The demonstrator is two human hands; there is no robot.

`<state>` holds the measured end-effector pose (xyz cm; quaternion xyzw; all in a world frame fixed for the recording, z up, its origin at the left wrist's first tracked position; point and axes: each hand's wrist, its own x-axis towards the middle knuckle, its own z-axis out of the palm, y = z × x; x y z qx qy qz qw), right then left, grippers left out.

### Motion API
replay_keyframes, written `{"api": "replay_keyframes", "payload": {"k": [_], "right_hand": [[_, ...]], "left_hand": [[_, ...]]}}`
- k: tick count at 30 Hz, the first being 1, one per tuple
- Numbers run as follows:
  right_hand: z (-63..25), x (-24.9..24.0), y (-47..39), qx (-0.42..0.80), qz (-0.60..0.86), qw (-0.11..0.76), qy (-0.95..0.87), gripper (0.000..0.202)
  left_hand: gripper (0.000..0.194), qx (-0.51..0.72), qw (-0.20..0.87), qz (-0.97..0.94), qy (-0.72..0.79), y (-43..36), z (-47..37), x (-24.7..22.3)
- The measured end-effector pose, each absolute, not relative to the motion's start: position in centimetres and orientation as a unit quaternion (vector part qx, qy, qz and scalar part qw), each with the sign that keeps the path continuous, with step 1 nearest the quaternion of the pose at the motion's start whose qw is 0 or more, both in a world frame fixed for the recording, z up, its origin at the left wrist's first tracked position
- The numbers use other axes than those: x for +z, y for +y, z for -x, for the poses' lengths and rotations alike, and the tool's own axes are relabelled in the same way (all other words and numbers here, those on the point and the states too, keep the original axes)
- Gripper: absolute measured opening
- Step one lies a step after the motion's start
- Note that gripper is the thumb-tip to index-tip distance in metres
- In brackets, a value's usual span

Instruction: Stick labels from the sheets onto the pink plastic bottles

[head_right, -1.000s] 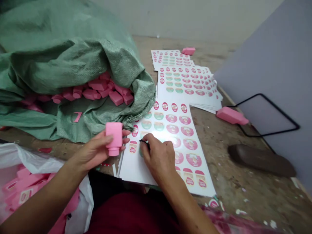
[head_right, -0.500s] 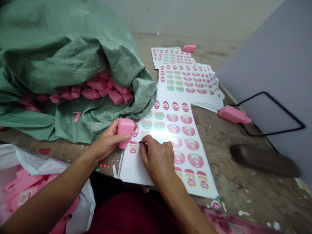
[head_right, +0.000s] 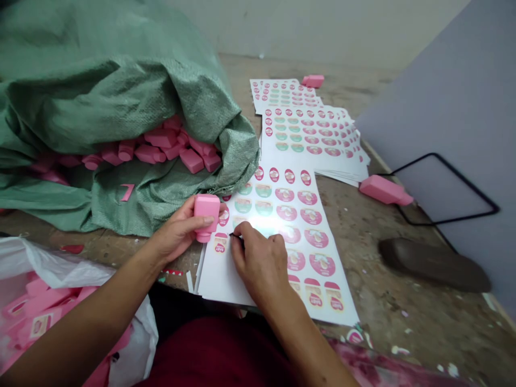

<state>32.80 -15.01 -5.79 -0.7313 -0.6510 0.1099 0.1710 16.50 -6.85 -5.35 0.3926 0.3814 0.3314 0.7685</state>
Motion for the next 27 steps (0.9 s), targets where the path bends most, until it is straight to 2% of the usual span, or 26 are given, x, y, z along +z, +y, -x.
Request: {"api": "replay_keyframes", "payload": {"k": [5, 10, 12, 16, 18, 21, 27], "right_hand": [[-32.9, -5.5, -14.9, 0.206, 0.719, 0.167, -0.642, 0.019], [-32.6, -5.1, -16.5, 0.214, 0.712, 0.166, -0.647, 0.036], [-32.2, -4.2, -17.5, 0.298, 0.679, 0.183, -0.646, 0.042], [-32.5, -1.9, -18.6, 0.494, 0.580, 0.283, -0.583, 0.031], [-33.2, -1.5, -18.6, 0.485, 0.596, 0.353, -0.534, 0.024], [-34.1, -1.9, -18.2, 0.419, 0.645, 0.448, -0.456, 0.024], [-33.5, -2.1, -18.4, 0.402, 0.612, 0.559, -0.388, 0.026]], "left_hand": [[0.045, 0.335, 0.777, -0.373, 0.381, -6.7, -16.5, -5.4], [0.043, 0.341, 0.776, -0.370, 0.381, -6.8, -16.6, -5.3], [0.045, 0.341, 0.776, -0.369, 0.382, -6.8, -16.6, -5.4], [0.047, 0.339, 0.773, -0.371, 0.388, -6.6, -16.7, -5.5], [0.046, 0.344, 0.764, -0.381, 0.391, -6.9, -16.7, -5.3], [0.045, 0.350, 0.743, -0.409, 0.397, -8.1, -16.7, -4.3], [0.057, 0.318, 0.805, -0.320, 0.386, -12.7, -17.2, -2.4]]}}
